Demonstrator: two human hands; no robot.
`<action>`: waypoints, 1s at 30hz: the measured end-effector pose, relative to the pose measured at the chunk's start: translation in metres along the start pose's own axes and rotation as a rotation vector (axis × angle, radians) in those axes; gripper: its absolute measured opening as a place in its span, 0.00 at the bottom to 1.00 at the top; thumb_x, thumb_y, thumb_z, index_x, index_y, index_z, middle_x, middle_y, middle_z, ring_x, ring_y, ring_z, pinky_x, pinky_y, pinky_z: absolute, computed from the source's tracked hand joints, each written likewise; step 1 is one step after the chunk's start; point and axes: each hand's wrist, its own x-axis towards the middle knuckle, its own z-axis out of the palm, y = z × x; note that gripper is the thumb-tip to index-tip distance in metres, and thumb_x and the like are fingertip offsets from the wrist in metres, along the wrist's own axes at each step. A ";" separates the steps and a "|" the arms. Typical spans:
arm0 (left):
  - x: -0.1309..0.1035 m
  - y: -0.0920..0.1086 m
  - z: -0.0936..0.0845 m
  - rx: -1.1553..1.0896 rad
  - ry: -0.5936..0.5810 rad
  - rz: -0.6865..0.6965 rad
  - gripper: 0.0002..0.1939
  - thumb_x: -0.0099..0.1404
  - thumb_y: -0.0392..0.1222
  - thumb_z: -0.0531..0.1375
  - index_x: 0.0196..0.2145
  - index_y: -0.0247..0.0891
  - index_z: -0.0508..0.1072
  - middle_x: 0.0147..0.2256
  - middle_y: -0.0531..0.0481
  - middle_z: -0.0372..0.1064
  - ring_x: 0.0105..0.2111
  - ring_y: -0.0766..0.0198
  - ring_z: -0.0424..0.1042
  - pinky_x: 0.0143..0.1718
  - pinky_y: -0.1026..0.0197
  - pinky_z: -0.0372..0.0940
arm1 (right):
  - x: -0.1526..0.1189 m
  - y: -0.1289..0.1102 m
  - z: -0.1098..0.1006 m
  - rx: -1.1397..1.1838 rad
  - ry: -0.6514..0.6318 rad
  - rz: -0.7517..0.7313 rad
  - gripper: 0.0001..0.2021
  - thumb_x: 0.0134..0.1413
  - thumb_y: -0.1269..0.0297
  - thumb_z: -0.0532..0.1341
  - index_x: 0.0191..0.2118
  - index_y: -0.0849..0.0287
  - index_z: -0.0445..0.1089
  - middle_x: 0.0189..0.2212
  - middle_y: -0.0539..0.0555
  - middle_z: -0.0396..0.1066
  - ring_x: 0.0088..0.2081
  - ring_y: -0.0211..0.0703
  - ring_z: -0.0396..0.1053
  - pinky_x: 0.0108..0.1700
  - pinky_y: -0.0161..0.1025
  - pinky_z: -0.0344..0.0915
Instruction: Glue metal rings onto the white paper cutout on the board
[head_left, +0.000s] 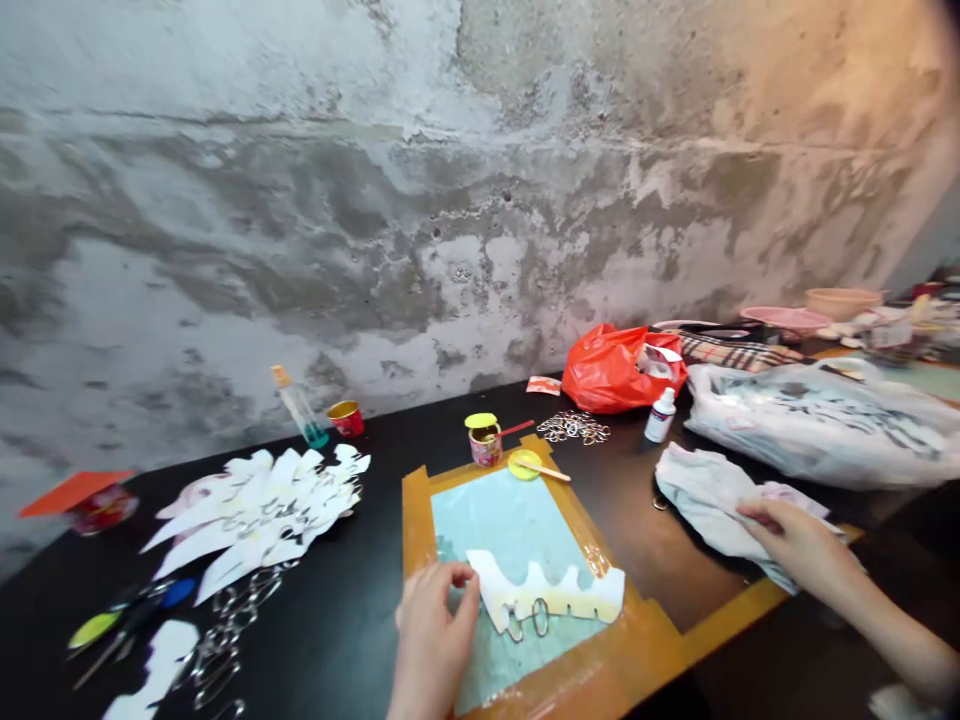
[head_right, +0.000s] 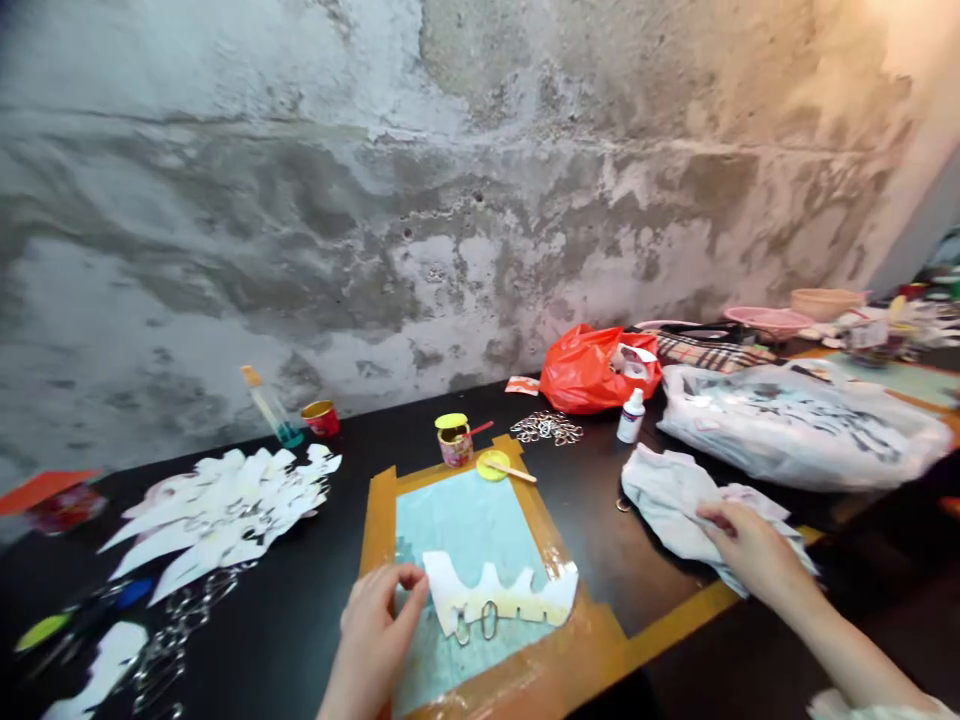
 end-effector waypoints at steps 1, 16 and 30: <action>0.001 -0.001 0.001 0.004 -0.016 0.001 0.13 0.63 0.51 0.55 0.31 0.43 0.76 0.34 0.48 0.75 0.38 0.53 0.71 0.41 0.52 0.62 | -0.001 -0.004 -0.005 0.021 -0.022 0.013 0.14 0.37 0.53 0.63 0.32 0.50 0.77 0.37 0.64 0.77 0.37 0.60 0.74 0.43 0.57 0.67; 0.002 0.000 0.011 0.018 -0.079 -0.009 0.12 0.63 0.51 0.55 0.35 0.46 0.76 0.38 0.51 0.76 0.44 0.53 0.70 0.47 0.51 0.60 | -0.053 -0.147 0.014 -0.023 -0.134 -0.298 0.13 0.66 0.58 0.48 0.35 0.55 0.67 0.34 0.57 0.69 0.42 0.50 0.68 0.49 0.48 0.64; 0.003 -0.015 0.017 -0.008 -0.037 0.142 0.11 0.62 0.53 0.58 0.34 0.48 0.78 0.34 0.49 0.77 0.38 0.54 0.75 0.39 0.56 0.68 | 0.037 -0.277 0.138 0.407 -0.679 -0.011 0.30 0.57 0.67 0.61 0.64 0.63 0.54 0.31 0.50 0.71 0.29 0.37 0.67 0.29 0.33 0.61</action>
